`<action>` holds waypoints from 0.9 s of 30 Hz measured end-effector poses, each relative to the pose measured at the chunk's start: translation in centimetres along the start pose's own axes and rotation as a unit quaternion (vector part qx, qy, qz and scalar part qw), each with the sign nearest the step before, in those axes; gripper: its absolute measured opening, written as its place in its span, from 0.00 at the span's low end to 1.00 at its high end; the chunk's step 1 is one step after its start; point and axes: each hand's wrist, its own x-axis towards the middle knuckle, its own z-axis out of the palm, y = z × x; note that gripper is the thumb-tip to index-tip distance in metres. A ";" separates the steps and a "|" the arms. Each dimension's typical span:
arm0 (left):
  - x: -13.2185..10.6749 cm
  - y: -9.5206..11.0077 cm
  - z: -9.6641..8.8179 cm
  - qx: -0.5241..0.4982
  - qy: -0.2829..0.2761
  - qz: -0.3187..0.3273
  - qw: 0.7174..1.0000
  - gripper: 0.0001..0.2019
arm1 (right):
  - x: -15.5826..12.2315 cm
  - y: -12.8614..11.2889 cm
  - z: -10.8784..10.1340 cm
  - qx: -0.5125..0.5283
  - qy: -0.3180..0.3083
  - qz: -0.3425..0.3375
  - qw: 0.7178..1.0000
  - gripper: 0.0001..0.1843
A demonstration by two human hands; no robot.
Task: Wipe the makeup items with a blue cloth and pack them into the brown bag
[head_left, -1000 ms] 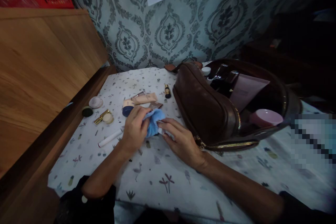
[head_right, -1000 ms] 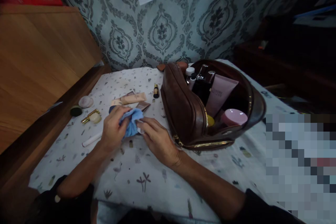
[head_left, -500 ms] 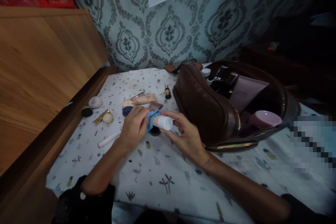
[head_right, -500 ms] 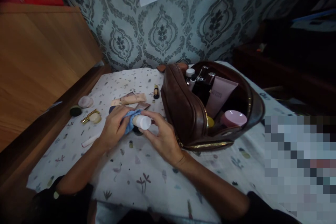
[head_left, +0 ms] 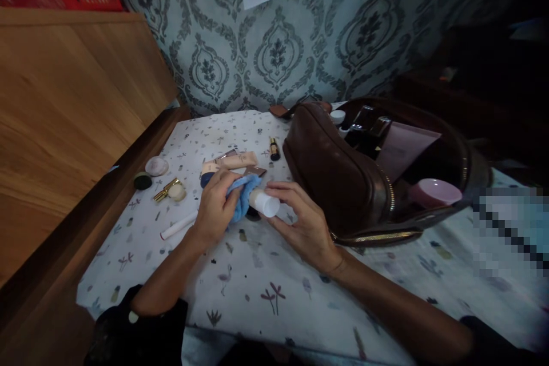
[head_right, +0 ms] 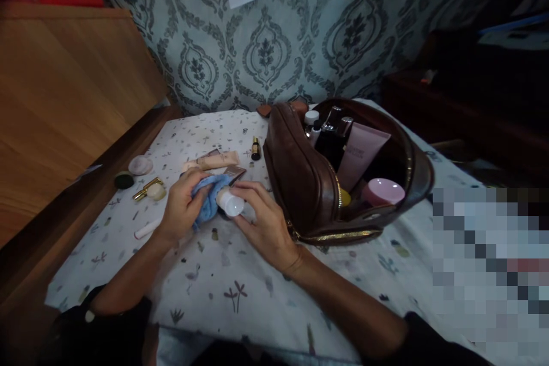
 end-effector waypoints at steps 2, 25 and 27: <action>-0.2 0.7 0.0 -0.013 0.027 0.063 0.998 0.08 | 0.1 -0.1 0.0 0.003 0.005 0.010 1.000 0.17; 0.7 -1.6 -0.2 -0.160 0.095 -0.171 0.968 0.08 | 1.6 -0.8 -0.5 0.243 0.084 0.255 0.932 0.17; 0.6 -1.8 0.3 -0.242 0.071 -0.218 0.943 0.07 | 1.7 -0.7 -0.4 0.253 0.097 0.266 0.925 0.18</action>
